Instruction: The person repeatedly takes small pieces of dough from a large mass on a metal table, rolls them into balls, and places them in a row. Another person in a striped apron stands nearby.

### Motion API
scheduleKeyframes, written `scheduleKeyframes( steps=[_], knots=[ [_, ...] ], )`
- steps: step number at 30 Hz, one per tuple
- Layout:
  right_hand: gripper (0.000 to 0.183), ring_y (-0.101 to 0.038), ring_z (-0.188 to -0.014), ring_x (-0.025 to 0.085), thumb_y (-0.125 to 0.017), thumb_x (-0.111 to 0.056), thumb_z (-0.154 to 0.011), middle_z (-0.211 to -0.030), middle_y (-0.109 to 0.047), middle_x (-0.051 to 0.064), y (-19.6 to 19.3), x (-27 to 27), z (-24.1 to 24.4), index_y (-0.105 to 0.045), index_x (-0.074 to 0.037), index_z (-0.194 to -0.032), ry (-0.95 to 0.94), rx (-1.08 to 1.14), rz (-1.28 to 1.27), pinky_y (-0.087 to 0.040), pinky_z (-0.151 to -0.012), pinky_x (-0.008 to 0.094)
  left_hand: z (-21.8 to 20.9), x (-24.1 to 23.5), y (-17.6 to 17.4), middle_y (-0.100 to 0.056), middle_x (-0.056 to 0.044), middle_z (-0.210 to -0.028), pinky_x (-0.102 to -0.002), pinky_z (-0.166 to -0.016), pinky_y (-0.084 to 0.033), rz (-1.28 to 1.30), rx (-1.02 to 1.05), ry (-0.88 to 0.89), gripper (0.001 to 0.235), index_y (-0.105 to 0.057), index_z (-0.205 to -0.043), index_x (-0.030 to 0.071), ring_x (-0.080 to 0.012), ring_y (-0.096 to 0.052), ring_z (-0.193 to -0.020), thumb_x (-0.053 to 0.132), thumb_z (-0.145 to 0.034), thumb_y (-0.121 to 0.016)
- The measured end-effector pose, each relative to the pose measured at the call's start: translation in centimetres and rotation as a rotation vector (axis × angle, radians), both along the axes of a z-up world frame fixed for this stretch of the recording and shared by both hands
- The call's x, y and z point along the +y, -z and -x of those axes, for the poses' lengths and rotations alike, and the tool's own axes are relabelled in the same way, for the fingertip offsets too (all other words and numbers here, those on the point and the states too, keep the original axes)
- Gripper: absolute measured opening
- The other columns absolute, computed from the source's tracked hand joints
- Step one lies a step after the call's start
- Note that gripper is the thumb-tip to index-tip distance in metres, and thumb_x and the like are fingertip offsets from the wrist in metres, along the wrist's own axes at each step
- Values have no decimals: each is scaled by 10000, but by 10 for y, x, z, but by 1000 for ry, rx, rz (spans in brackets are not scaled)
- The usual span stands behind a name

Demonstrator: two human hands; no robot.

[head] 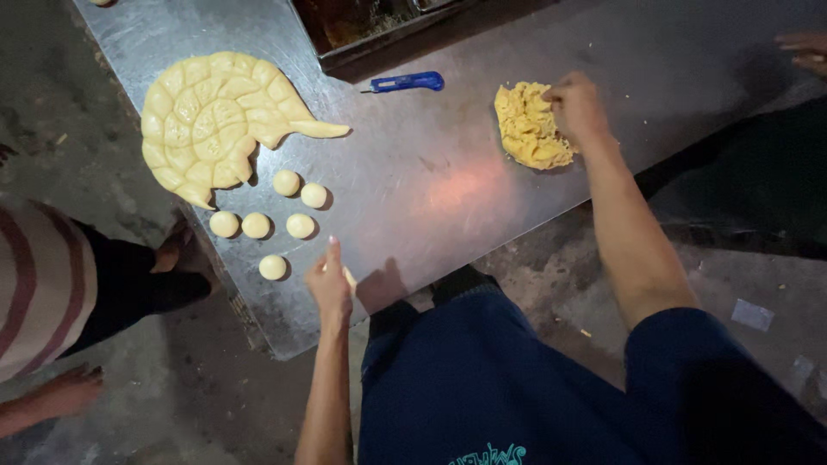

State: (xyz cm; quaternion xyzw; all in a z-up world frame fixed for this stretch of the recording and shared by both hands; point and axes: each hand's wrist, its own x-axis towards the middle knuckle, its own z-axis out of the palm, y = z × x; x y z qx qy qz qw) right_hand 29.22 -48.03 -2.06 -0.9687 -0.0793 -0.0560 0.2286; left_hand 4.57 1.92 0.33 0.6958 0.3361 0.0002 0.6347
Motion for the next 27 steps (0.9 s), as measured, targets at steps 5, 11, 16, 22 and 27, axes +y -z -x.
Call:
scheduleKeyframes(
  steps=[5, 11, 16, 22, 27],
  knots=[
    [258, -707, -914, 210, -755, -56, -954, -1085, -716, 111, -52, 35, 15, -721, -7, -1205, 338, 302, -459, -567, -782, 308, -11, 11, -9, -606, 21, -721, -279, -598, -476, 469, -59, 52, 387, -621, -778, 92, -90, -575, -649, 390, -1013, -545],
    [361, -737, -938, 127, -726, -23, -891, -1101, -720, 56, -94, 130, 56, -670, -12, -1248, 199, 633, -930, -619, -844, 248, -26, 11, -4, -728, -36, -949, -278, -737, -521, 190, -98, 220, 263, -727, -1072, -9, -87, -630, -838, 227, -964, -686],
    [271, -709, -997, 143, -741, -51, -942, -1109, -732, 79, -105, 246, 104, -677, 1, -1200, -241, 594, -949, -591, -891, 280, -49, -17, 3, -602, -76, -891, -296, -748, -432, 487, -323, 229, 479, -654, -1016, -141, -127, -500, -784, 288, -1221, -596],
    [187, -696, -981, 153, -769, -16, -915, -1077, -774, 89, -97, 315, 140, -783, -38, -1101, -333, 23, -594, -561, -879, 297, -57, -41, -29, -686, -34, -1192, -292, -951, -588, 632, -344, 65, 454, -553, -1425, 74, -80, -675, -991, 308, -1037, -553],
    [612, -680, -1058, 107, -714, 36, -834, -1272, -651, 30, -101, 316, 144, -478, -151, -1367, -57, 671, -1482, -573, -941, 276, -39, -37, -44, -653, -96, -1234, -263, -809, -417, 816, -416, 107, 440, -579, -1484, 6, -108, -499, -913, 255, -1123, -533]
  ],
)
